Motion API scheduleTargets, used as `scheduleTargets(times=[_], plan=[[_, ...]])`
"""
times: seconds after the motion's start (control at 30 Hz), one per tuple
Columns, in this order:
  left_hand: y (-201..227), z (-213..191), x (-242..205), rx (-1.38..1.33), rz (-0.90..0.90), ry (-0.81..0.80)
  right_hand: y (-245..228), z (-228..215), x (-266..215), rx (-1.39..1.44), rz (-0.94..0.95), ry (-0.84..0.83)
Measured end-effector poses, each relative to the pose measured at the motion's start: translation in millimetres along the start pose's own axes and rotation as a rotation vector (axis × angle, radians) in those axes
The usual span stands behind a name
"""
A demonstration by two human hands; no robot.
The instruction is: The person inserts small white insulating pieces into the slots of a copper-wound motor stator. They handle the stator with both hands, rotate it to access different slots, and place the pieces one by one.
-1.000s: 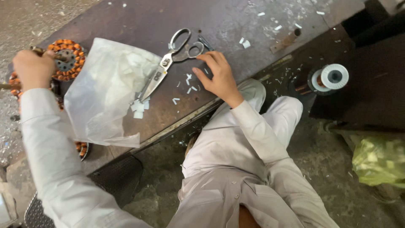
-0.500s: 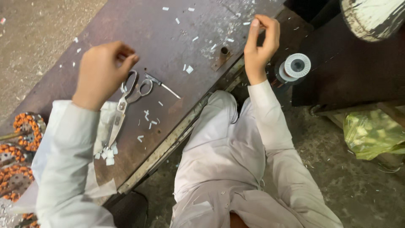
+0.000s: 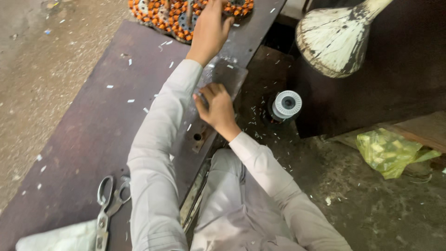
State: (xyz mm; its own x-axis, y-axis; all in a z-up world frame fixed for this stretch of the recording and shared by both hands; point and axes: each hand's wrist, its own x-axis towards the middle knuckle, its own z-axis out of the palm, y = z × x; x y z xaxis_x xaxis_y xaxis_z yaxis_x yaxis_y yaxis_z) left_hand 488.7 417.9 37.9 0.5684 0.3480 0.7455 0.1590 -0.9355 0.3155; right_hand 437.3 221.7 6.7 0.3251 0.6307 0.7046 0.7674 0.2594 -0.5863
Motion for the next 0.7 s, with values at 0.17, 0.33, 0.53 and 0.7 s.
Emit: scheduleTargets(times=[0.17,0.33,0.53,0.7], plan=[[-47.8,109.6,53.5,0.182,-0.022,0.164,6.0,-1.0,-11.9,0.049,0.068,-0.104],[-79.8,156.0,68.8,0.234,-0.058,0.205,12.2,4.4,-21.5,0.386,0.368,-0.065],[-85.5,146.1,68.5,0.183,-0.041,0.073,9.6,2.1,-15.8,0.284,0.322,-0.114],[-10.2,82.5,58.2,-0.067,0.031,0.159,6.0,-3.1,-2.2,-0.143,0.033,-0.248]])
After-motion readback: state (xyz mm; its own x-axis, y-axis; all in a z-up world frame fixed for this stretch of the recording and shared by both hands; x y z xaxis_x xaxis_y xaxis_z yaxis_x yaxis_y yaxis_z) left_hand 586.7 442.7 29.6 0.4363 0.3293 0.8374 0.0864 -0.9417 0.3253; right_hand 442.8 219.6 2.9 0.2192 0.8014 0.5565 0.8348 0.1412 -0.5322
